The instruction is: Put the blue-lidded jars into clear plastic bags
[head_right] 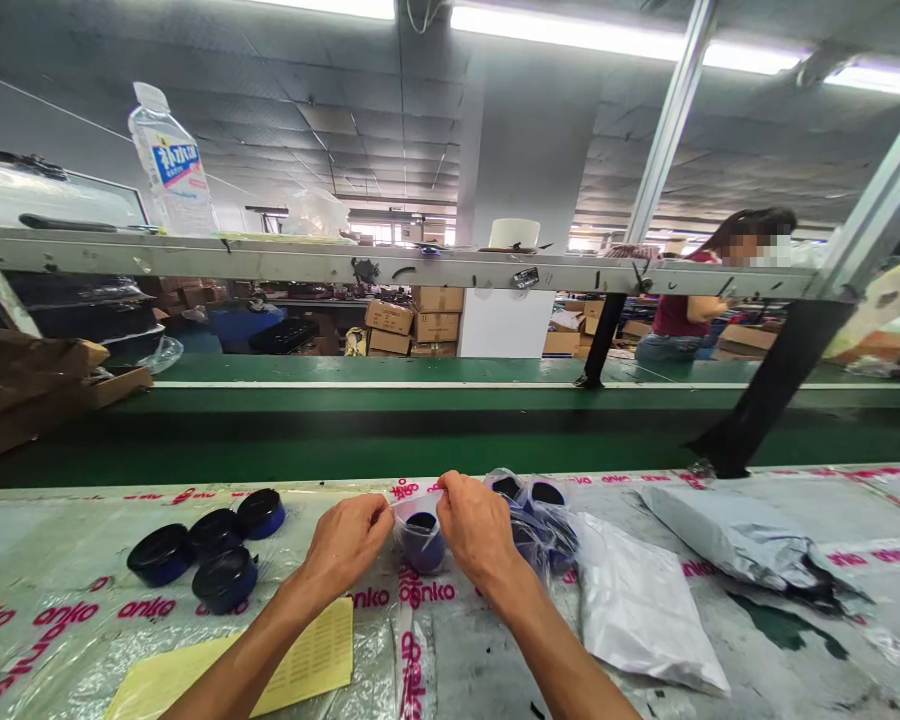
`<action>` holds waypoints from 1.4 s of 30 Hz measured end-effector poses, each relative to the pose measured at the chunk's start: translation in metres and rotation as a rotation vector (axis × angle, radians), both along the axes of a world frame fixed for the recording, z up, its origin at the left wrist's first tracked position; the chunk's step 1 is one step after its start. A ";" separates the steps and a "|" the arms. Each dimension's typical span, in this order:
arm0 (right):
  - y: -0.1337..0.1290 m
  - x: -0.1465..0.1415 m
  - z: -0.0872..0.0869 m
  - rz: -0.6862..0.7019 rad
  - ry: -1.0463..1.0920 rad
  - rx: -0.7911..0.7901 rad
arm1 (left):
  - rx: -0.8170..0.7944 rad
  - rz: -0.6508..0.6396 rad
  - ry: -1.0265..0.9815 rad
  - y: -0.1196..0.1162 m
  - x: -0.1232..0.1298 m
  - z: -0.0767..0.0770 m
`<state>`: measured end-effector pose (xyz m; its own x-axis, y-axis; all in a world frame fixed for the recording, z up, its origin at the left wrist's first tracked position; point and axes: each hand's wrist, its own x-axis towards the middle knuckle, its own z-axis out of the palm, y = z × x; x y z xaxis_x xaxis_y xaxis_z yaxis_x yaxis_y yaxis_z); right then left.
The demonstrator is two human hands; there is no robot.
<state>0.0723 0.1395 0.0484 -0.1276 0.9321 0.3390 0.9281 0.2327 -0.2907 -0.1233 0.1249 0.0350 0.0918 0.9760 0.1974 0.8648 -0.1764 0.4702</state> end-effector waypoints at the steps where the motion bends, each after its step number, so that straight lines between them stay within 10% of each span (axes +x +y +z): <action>1: -0.001 0.001 -0.002 0.006 0.002 -0.001 | 0.013 -0.009 0.032 -0.001 0.002 -0.001; 13: -0.031 -0.010 -0.012 0.257 -0.040 -0.089 | 0.093 -0.160 0.042 -0.009 0.004 -0.009; 23: -0.045 -0.005 -0.018 0.233 0.069 -0.092 | -0.239 -0.403 -0.375 0.000 0.008 -0.038; 27: -0.070 0.026 -0.015 0.195 0.226 0.282 | -0.164 -0.408 -0.329 -0.009 0.025 -0.032; 30: -0.091 0.061 -0.023 -0.085 0.124 0.499 | -0.153 -0.365 -0.227 -0.016 0.031 -0.026; 34: -0.107 0.090 -0.051 -0.342 0.030 0.239 | -0.169 -0.418 -0.201 -0.021 0.040 -0.021; 42: -0.094 0.084 -0.057 -0.088 0.261 0.198 | -0.186 -0.534 -0.243 -0.027 0.058 -0.025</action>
<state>0.1567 0.0452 -0.0084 0.0654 0.8484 0.5253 0.8474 0.2307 -0.4782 -0.0654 0.0975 0.0102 0.5514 0.8276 0.1054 0.5434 -0.4521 0.7074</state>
